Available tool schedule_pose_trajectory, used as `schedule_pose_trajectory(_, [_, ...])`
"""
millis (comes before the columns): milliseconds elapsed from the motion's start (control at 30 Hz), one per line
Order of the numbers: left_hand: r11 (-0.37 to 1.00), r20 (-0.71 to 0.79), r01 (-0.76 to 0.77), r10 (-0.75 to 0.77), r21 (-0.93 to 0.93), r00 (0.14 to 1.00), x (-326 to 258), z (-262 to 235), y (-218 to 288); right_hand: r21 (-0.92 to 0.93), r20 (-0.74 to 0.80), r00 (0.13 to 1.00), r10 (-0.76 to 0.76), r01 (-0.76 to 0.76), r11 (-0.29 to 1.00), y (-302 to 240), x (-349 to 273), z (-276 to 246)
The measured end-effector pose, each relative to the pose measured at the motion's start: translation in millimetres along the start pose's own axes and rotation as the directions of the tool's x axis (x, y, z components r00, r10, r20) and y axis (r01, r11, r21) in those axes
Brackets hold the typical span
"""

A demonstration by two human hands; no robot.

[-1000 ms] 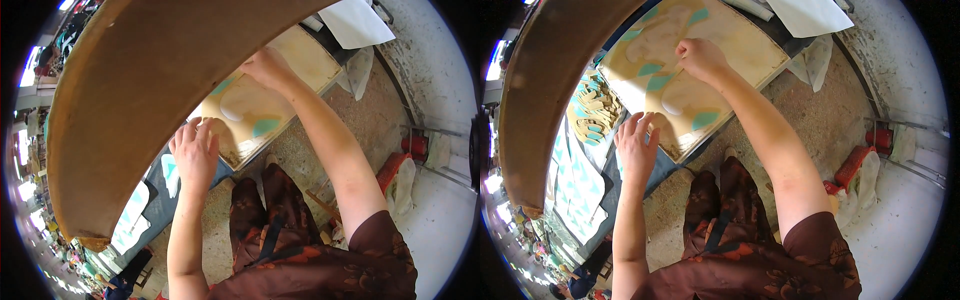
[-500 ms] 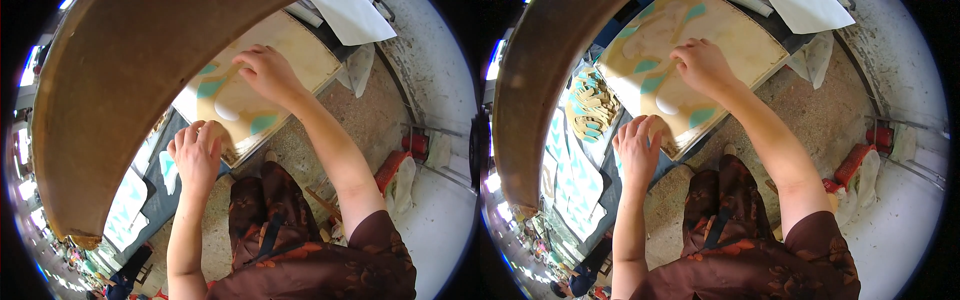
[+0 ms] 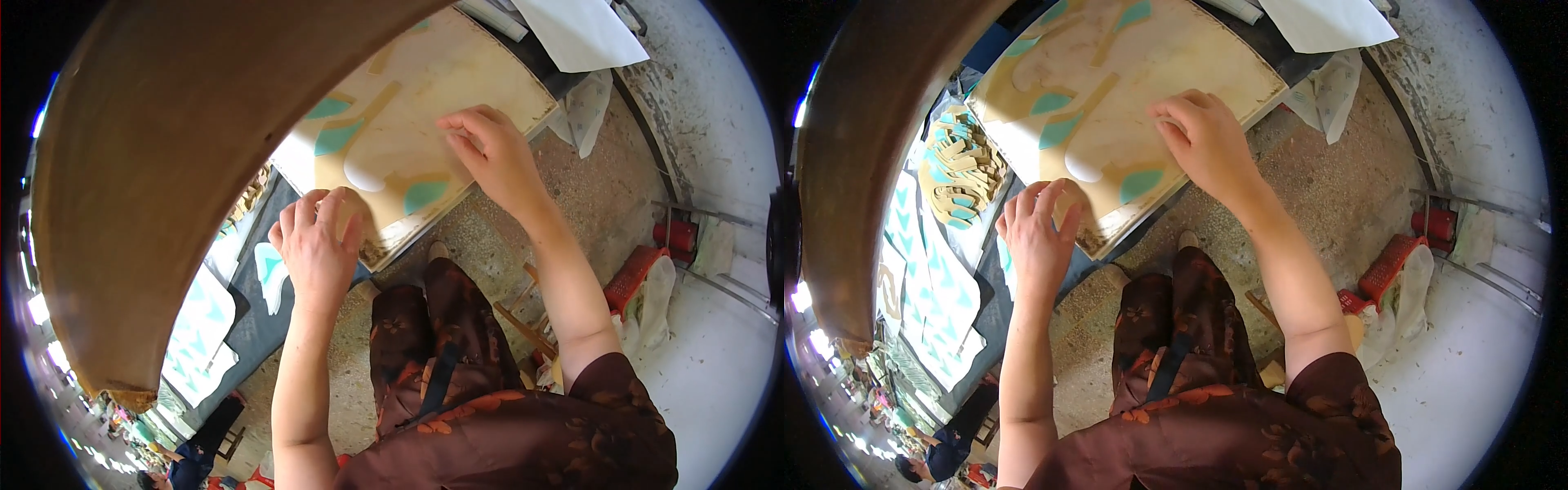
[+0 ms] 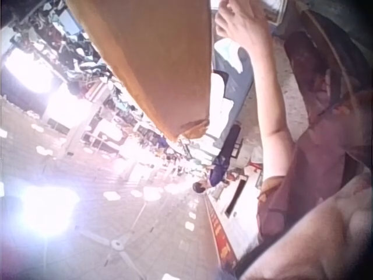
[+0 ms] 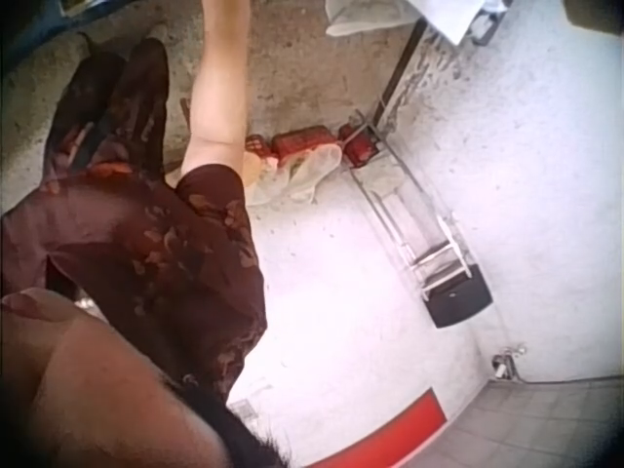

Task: Peeling material layers and applying them to shoe components followed by heat pressing.

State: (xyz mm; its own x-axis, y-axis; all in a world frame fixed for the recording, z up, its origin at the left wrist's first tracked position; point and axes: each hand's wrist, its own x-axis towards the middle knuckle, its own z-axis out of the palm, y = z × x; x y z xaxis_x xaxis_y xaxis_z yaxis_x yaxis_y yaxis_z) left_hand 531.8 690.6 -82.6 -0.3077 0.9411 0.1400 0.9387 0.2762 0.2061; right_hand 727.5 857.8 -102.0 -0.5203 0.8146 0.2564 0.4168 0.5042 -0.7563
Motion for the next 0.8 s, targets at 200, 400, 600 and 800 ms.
schedule_pose_trajectory(200, [1.000,-0.011,0.029,-0.029,-0.011,1.000,1.1,3.4,3.2,-0.073,0.018,0.993,-0.121,0.122,0.990,-7.1,-18.3,0.7])
schedule_pose_trajectory(400, [0.996,0.005,0.083,-0.084,0.016,0.996,1.6,8.7,3.8,-0.232,0.136,0.966,-0.219,0.246,0.941,-14.2,-35.3,0.7])
schedule_pose_trajectory(600, [0.992,0.006,0.127,-0.127,-0.017,0.992,4.5,6.1,5.0,-0.258,0.205,0.933,-0.296,0.344,0.903,-21.0,-45.7,5.2])
schedule_pose_trajectory(800, [0.978,-0.234,0.202,-0.207,-0.046,0.950,-2.0,-24.0,-51.3,-0.280,0.216,0.928,-0.303,0.357,0.891,-19.0,-51.1,3.6])
